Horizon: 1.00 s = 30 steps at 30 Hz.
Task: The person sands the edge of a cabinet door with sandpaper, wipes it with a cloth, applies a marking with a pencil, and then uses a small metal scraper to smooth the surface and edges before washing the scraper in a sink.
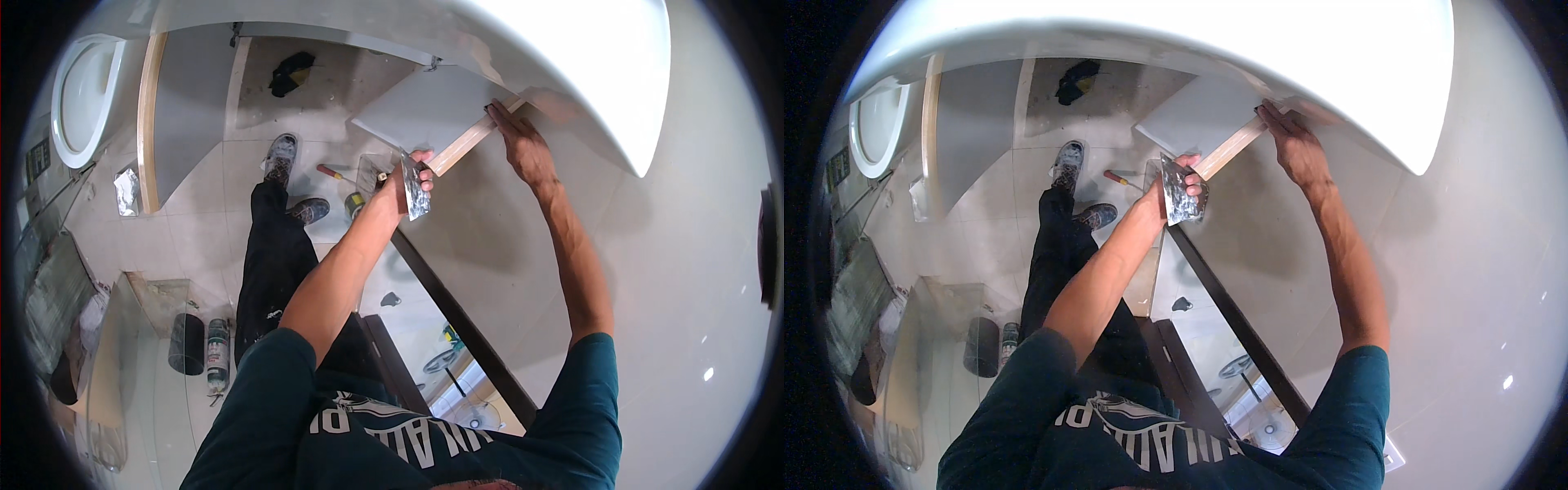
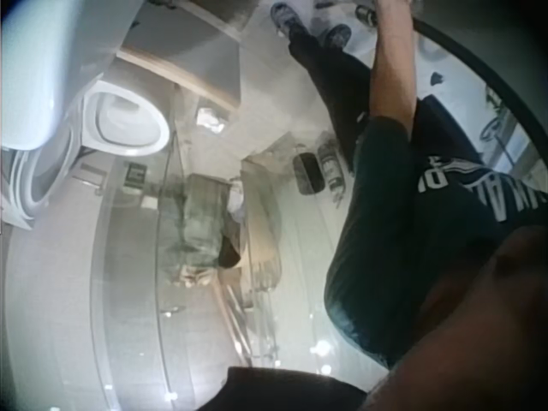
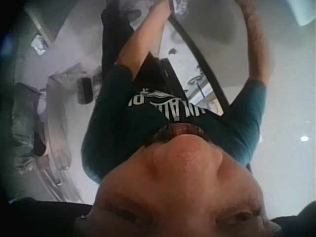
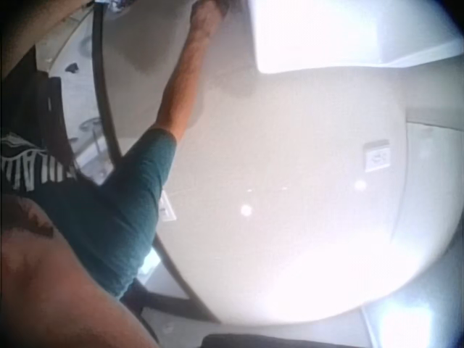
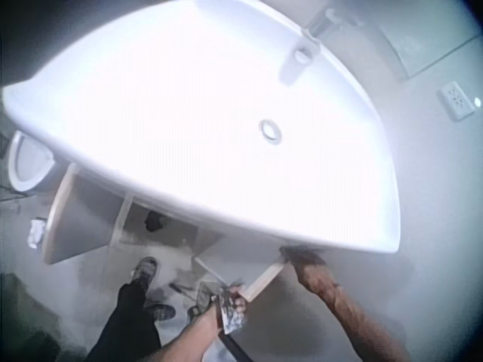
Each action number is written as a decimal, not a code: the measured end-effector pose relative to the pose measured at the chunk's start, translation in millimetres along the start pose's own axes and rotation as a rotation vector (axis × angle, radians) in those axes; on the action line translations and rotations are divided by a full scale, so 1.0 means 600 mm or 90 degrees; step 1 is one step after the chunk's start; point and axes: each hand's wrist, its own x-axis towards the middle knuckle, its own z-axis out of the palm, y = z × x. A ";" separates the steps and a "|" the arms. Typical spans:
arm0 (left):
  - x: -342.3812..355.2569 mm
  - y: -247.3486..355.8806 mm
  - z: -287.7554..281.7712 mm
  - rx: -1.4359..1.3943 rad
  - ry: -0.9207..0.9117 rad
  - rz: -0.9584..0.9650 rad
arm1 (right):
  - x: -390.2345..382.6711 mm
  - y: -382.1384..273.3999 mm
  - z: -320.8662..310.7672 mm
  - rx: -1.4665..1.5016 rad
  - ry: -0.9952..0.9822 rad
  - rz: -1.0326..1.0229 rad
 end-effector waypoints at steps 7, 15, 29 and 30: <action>-0.008 -0.001 0.020 -0.024 0.053 0.053 | -0.037 -0.092 0.022 0.010 -0.150 -0.121; 0.006 0.004 0.001 -0.040 -0.016 0.005 | -0.034 -0.059 0.023 0.007 -0.124 -0.129; 0.008 -0.010 0.007 -0.055 -0.014 0.035 | 0.038 0.057 -0.007 0.364 0.007 0.180; 0.008 -0.008 0.003 -0.056 -0.020 0.039 | 0.032 0.058 0.001 0.328 0.003 0.160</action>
